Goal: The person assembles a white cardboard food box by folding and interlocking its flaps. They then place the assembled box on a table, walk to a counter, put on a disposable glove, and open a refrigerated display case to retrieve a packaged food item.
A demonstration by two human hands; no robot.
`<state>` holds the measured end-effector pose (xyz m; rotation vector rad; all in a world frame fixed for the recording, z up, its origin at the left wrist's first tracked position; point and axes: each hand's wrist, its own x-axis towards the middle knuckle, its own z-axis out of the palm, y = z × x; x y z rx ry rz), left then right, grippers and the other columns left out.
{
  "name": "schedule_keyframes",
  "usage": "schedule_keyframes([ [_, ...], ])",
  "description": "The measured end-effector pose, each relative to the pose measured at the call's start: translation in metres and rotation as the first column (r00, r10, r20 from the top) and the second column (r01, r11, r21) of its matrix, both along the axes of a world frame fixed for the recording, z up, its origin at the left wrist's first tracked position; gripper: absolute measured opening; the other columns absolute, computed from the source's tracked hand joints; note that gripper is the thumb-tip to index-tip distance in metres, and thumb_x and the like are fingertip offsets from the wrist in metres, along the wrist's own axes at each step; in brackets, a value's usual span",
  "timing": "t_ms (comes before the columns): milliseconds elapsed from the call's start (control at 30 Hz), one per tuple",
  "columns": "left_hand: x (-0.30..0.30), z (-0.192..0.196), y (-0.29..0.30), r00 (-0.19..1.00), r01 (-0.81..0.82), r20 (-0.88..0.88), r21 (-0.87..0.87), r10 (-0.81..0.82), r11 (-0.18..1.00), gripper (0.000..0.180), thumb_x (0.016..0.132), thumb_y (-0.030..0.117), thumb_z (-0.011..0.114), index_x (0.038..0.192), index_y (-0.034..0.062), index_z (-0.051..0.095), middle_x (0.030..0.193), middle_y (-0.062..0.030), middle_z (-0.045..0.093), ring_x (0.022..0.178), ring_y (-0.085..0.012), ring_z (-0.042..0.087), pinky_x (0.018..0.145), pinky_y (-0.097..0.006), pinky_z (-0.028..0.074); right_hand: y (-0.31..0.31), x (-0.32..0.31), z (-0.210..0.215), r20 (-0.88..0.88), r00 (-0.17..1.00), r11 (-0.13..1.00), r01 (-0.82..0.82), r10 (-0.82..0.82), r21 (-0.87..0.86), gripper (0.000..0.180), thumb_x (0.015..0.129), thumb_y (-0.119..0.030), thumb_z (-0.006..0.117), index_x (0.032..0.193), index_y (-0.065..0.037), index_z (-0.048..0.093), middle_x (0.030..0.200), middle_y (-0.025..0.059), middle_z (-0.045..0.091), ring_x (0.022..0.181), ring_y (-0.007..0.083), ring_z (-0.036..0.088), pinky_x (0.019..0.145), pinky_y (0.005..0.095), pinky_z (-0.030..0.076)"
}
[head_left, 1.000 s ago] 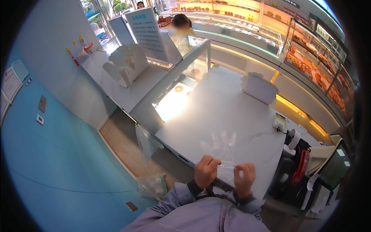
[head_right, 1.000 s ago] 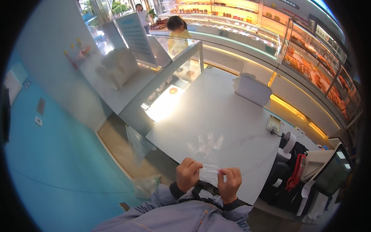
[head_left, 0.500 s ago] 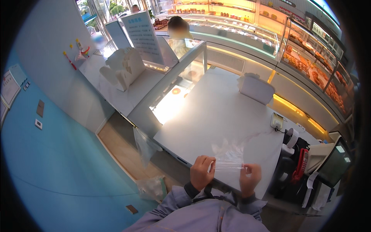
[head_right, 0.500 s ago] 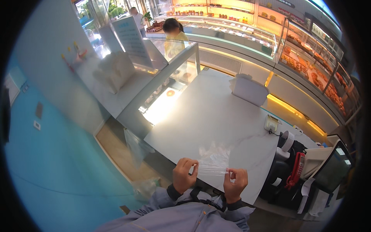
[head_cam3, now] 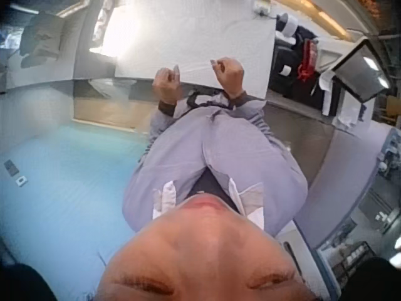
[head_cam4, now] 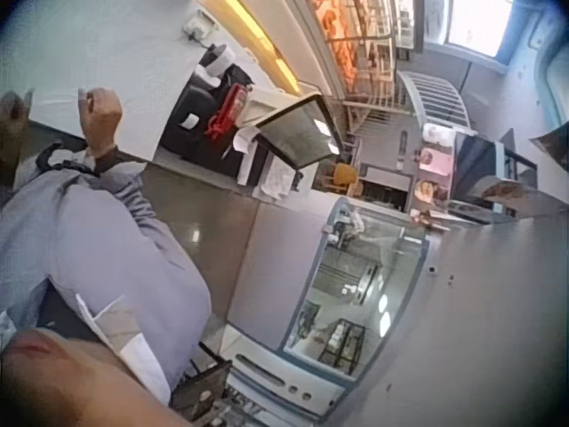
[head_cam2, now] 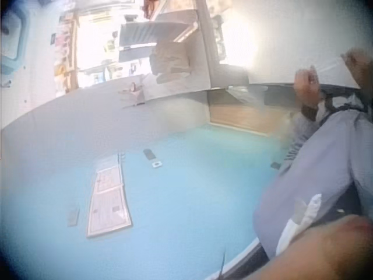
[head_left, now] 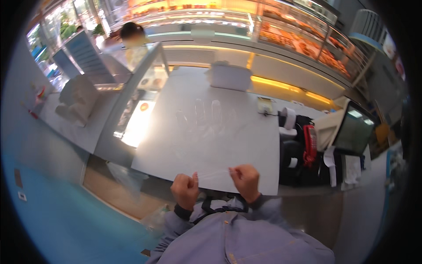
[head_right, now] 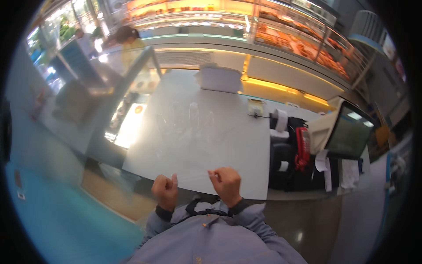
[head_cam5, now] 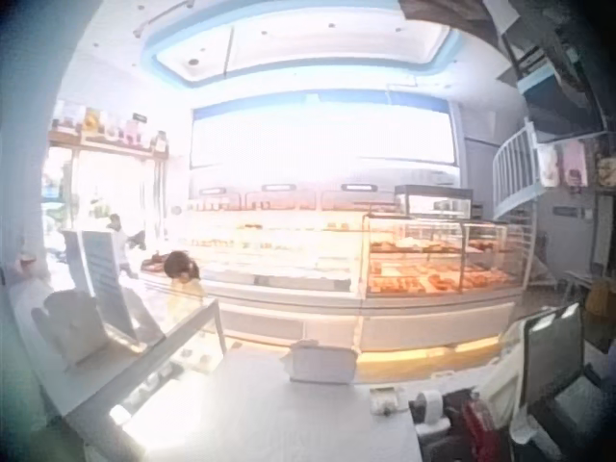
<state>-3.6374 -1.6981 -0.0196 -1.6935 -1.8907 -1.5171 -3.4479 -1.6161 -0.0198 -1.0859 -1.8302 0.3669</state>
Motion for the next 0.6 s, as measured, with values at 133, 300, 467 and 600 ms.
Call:
schedule_keyframes([
  [133,0.024,0.005,-0.004,0.979,0.169,0.115,-0.007,-0.167,0.986,0.035,0.074,-0.005,0.07,0.058,0.0065,0.041,0.055,-0.0085,0.041,0.048,-0.0271,0.044,0.044,-0.038,0.032,-0.016,0.006,-0.032,0.162,0.986,0.997,-0.031,0.042,-0.067,0.026,0.082,-0.026,0.072,0.067,-0.008,0.059,0.059,0.0053,0.053,0.057,0.0249,0.053,0.053,0.0376,0.042],
  [300,0.036,-0.004,0.007,0.931,0.351,-0.059,-0.132,-0.361,0.927,0.033,0.074,-0.002,0.069,0.059,0.007,0.042,0.056,-0.0076,0.043,0.049,-0.0266,0.047,0.043,-0.038,0.034,-0.018,0.003,-0.018,0.288,0.958,0.999,-0.023,0.009,0.045,0.029,0.082,-0.026,0.07,0.063,-0.009,0.056,0.058,0.006,0.053,0.056,0.0262,0.053,0.052,0.0384,0.041],
  [467,0.043,-0.004,0.009,0.935,0.341,-0.027,-0.193,-0.353,0.92,0.034,0.076,0.004,0.071,0.058,0.0068,0.042,0.054,-0.0075,0.043,0.049,-0.0275,0.049,0.044,-0.038,0.035,-0.018,0.006,-0.03,0.301,0.954,0.999,0.002,-0.012,0.033,0.032,0.085,-0.022,0.066,0.061,-0.008,0.051,0.057,0.008,0.05,0.055,0.0266,0.052,0.051,0.0386,0.041],
  [600,0.03,-0.011,0.003,0.991,0.133,0.058,-0.34,-0.12,0.931,0.041,0.076,0.019,0.076,0.057,0.0079,0.041,0.052,-0.0087,0.043,0.048,-0.0295,0.048,0.044,-0.039,0.036,-0.014,0.002,-0.019,0.173,0.984,0.993,-0.064,0.047,0.097,0.031,0.083,-0.013,0.066,0.06,-0.007,0.047,0.055,0.0098,0.046,0.052,0.0281,0.048,0.048,0.0405,0.037],
])
